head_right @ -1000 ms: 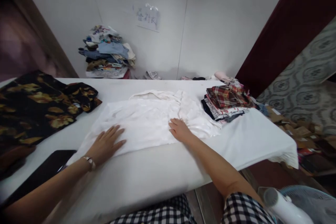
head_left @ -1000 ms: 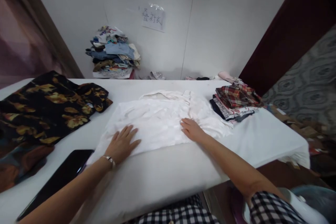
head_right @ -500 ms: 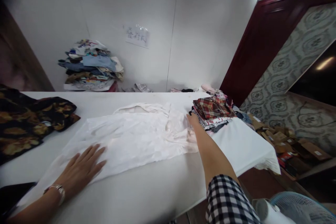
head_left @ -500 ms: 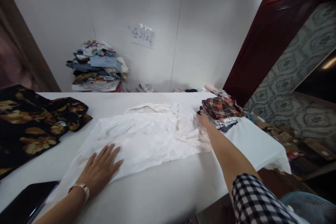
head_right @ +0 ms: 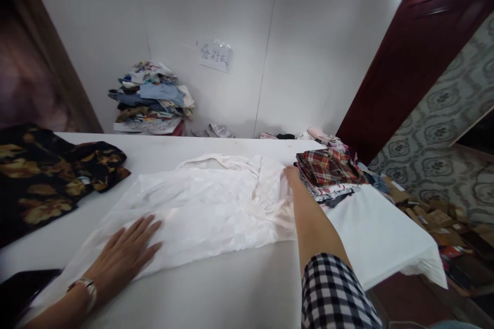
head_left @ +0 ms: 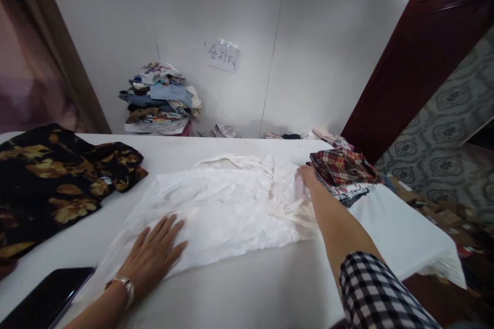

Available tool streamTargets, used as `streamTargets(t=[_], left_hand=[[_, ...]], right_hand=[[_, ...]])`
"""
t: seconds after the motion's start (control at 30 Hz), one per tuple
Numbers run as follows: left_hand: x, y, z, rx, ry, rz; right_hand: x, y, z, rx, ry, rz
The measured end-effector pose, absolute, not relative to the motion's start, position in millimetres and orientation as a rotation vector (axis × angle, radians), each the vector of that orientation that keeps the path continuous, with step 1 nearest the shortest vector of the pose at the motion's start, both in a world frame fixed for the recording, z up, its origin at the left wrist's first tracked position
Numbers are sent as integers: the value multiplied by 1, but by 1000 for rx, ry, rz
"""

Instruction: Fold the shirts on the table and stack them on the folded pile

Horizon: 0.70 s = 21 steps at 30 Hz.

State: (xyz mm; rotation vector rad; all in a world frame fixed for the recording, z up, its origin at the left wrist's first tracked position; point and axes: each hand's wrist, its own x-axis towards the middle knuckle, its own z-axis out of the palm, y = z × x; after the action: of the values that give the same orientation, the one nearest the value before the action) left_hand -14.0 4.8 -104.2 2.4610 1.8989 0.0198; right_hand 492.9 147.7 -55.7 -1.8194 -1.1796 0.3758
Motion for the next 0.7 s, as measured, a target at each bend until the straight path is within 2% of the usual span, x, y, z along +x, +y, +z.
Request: streamTargets(t=[0.13,0.23,0.43,0.53,0.7], left_hand=[[-16,5,-110,2496,1885,124],[-16,5,-111,2513,1870,163],[-11,2,-106,2527,1850,175],[-9,-1,-103,2585,1827,136],[-5,-1,-92,2487,1810,235]], right_hand=[[481,149,-27,-1636,-1136,464],[440,135,-10,-1437,-1296,506],[326,25,-44,-736,-2606,420],[307,-21,-68,-742,-2765,390],[328,-51,-84,-947,-2512,270]])
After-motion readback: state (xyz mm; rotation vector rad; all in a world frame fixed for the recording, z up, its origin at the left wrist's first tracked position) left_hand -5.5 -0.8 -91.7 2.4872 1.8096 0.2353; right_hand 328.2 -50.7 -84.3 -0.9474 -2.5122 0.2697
